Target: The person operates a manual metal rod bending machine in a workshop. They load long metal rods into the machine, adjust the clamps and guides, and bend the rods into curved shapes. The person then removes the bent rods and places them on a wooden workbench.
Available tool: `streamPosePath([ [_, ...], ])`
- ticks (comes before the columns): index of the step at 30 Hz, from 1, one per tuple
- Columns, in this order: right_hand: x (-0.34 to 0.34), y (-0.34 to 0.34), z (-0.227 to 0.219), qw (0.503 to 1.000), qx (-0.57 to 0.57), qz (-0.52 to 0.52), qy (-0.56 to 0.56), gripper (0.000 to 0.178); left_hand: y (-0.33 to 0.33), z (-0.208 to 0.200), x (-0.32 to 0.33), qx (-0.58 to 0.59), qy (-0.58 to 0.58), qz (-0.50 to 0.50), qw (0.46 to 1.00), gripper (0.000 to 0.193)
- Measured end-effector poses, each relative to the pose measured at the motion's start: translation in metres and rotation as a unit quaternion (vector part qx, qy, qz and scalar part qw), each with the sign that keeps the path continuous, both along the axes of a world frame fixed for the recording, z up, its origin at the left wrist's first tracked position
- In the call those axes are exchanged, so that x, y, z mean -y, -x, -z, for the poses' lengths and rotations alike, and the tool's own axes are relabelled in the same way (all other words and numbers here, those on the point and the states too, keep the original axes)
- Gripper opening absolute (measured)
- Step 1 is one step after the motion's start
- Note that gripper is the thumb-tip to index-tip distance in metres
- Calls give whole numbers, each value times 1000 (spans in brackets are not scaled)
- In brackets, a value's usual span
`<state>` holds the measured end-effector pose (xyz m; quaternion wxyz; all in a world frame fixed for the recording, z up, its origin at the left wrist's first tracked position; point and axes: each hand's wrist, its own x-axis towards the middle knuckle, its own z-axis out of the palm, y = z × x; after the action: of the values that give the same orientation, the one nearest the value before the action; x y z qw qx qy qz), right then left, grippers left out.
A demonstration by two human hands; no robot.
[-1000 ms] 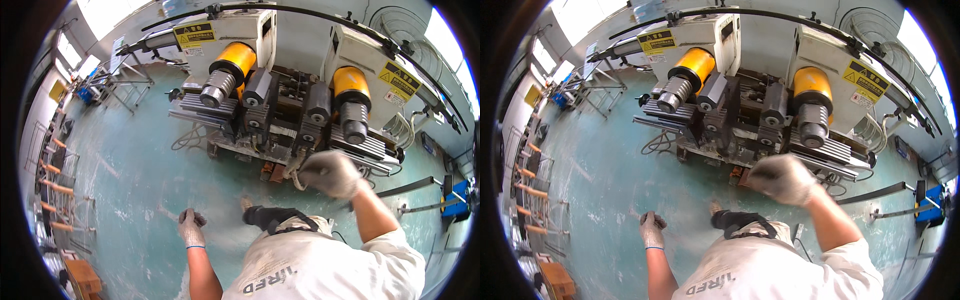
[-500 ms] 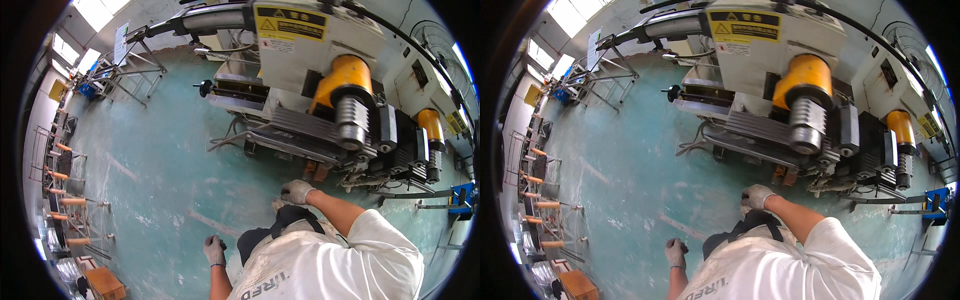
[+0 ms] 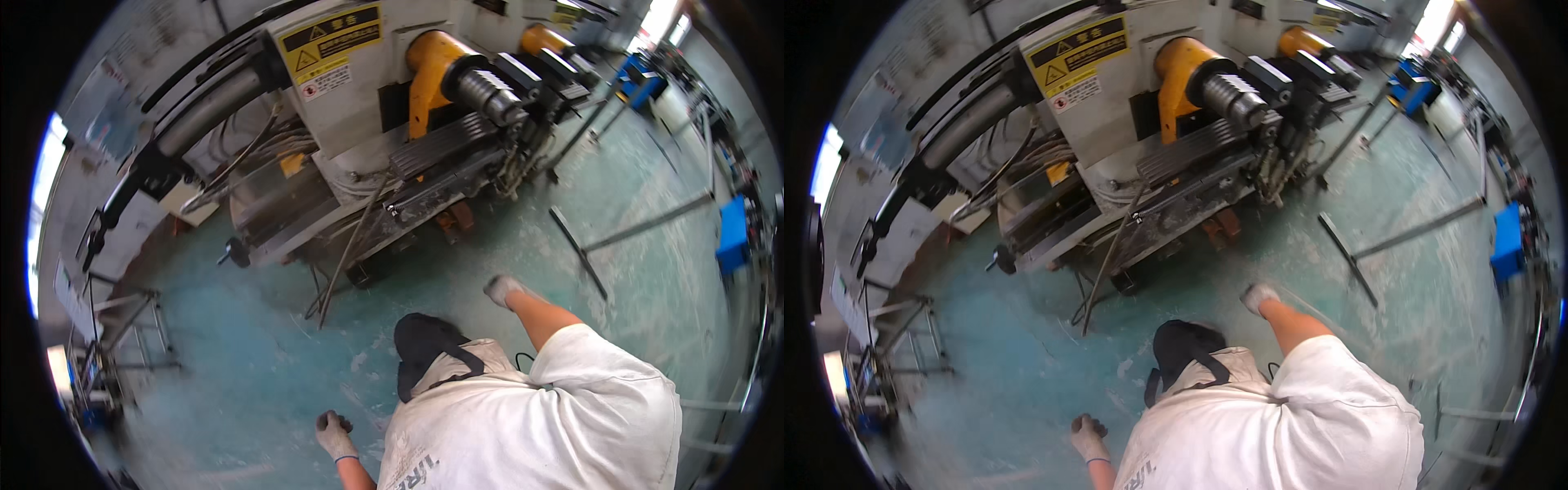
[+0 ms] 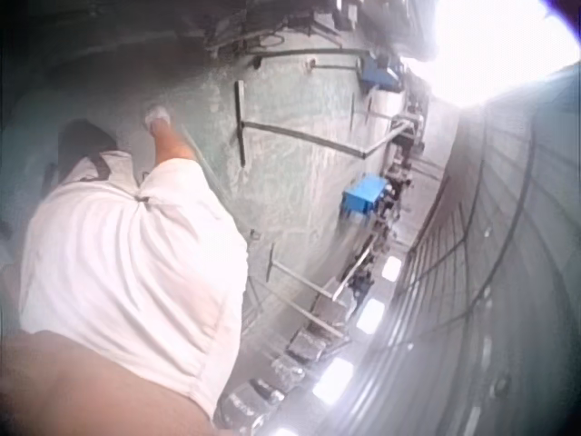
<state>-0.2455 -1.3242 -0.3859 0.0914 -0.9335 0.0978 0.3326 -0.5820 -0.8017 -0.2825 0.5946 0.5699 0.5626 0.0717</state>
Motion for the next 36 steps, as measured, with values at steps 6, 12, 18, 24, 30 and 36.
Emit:
streamPosePath([
  [6,-71,189,-27,966,-246,77,37,48,0,9,-145,18,-12,90,996,11],
  [12,-244,194,112,984,-153,86,-27,30,11,21,-238,-64,-20,285,956,13],
  [18,-570,57,-87,955,-54,-25,-291,46,60,17,-383,-132,-191,481,845,28],
  [24,-697,126,-65,952,54,15,-302,34,78,90,-512,-198,-118,668,707,35],
  [30,-751,339,70,993,-86,18,-75,78,80,176,-631,-272,-185,769,548,41],
  [36,-808,387,63,981,-188,36,-29,83,8,162,-604,-360,-154,741,545,45],
])
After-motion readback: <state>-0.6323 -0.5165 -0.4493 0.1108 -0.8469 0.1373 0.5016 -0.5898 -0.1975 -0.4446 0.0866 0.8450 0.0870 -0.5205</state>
